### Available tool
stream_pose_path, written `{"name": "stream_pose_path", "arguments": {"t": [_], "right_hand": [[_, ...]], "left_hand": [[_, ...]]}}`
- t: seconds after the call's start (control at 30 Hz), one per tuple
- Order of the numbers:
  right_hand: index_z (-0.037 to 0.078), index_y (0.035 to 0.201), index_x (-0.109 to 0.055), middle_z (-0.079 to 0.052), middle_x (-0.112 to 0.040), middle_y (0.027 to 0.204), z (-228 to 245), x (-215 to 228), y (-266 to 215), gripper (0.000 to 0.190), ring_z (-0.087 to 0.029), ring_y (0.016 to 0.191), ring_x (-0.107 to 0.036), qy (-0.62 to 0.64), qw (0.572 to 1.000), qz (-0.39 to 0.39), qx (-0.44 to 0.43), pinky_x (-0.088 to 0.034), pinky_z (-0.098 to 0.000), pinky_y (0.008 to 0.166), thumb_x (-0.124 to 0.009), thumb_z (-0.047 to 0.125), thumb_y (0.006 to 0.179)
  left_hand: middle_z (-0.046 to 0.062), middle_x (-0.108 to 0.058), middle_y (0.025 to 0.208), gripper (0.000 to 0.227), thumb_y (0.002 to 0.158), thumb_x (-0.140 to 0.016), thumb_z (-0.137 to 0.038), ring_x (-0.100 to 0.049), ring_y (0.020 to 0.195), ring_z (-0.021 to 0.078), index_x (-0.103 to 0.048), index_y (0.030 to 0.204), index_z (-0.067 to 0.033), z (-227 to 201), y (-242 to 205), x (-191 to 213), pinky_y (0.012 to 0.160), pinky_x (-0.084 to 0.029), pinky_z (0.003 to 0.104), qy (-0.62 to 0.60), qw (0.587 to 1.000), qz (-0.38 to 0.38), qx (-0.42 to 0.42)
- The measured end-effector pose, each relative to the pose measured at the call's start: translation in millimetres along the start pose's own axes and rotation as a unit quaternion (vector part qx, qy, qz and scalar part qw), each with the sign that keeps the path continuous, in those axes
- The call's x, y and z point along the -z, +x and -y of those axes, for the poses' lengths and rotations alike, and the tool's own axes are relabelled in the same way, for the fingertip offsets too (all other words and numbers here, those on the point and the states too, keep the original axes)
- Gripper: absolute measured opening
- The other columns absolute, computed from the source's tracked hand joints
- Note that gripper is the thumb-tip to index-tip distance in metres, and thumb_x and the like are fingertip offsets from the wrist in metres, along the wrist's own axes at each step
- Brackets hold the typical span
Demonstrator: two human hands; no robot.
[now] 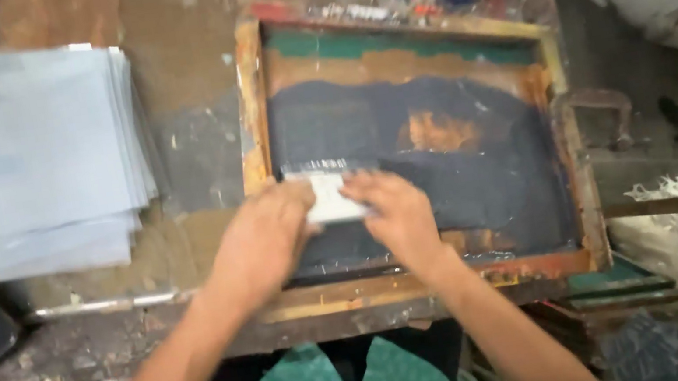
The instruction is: Using a screen printing frame and a handheld squeegee to apply ink to individual clear plastic sheets on a workbench.
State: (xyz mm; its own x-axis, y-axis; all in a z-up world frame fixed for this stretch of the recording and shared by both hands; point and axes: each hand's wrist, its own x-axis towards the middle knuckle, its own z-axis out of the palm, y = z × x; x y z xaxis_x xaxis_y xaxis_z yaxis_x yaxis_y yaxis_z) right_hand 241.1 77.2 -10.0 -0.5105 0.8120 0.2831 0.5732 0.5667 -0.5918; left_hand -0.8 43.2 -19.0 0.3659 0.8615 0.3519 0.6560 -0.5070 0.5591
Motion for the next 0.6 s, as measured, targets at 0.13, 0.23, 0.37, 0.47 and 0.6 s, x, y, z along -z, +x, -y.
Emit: {"name": "stream_pose_path", "arguments": {"t": [0.13,0.23,0.37,0.47,0.6], "right_hand": [[0.009,0.122,-0.072,-0.010,-0.070,0.127,47,3,-65,0.054,-0.032,0.123,-0.065,-0.037,0.999,0.000,0.006,-0.050,-0.0438,0.109,-0.064,-0.001,0.070],[0.008,0.118,-0.074,-0.010,-0.072,0.123,68,7,-85,0.054,-0.031,0.120,-0.066,-0.018,0.999,0.006,-0.040,-0.051,-0.0435,0.106,-0.063,-0.001,0.066],[0.006,0.116,-0.074,-0.010,-0.074,0.122,67,15,-80,0.054,-0.029,0.117,-0.068,-0.016,0.999,0.013,-0.044,-0.053,-0.0412,0.104,-0.061,-0.002,0.065],[0.005,0.116,-0.074,-0.011,-0.075,0.123,75,25,-76,0.045,-0.029,0.118,-0.070,0.006,1.000,-0.021,0.003,-0.050,-0.0441,0.111,-0.064,0.000,0.073],[0.002,0.111,-0.074,-0.012,-0.075,0.120,71,26,-94,0.048,-0.030,0.120,-0.070,-0.004,0.997,-0.082,0.010,-0.049,-0.0446,0.113,-0.059,0.001,0.066]], "left_hand": [[0.019,-0.063,0.127,0.039,0.086,-0.068,-0.016,-0.058,0.124,0.0361,-0.058,0.121,0.0005,-57,-60,4,0.115,-0.037,0.052,-0.019,1.000,0.002,0.015],[0.019,-0.064,0.126,0.044,0.082,-0.073,-0.019,-0.057,0.124,0.0374,-0.059,0.119,0.0003,-75,-73,15,0.113,-0.036,0.052,-0.066,0.997,0.002,0.034],[0.019,-0.063,0.116,0.050,0.082,-0.072,-0.018,-0.058,0.115,0.0368,-0.059,0.127,-0.0010,-67,-60,38,0.101,-0.047,0.044,-0.108,0.963,-0.055,0.241],[0.036,-0.052,0.138,0.056,0.095,-0.068,-0.020,-0.051,0.124,0.0497,-0.050,0.139,0.0074,-33,-57,10,0.102,-0.042,0.048,0.045,0.954,-0.090,0.283],[0.029,-0.059,0.137,0.048,0.105,-0.059,-0.021,-0.058,0.125,0.0459,-0.048,0.144,0.0037,-55,-49,16,0.103,-0.047,0.048,-0.073,0.940,-0.149,0.299]]}}
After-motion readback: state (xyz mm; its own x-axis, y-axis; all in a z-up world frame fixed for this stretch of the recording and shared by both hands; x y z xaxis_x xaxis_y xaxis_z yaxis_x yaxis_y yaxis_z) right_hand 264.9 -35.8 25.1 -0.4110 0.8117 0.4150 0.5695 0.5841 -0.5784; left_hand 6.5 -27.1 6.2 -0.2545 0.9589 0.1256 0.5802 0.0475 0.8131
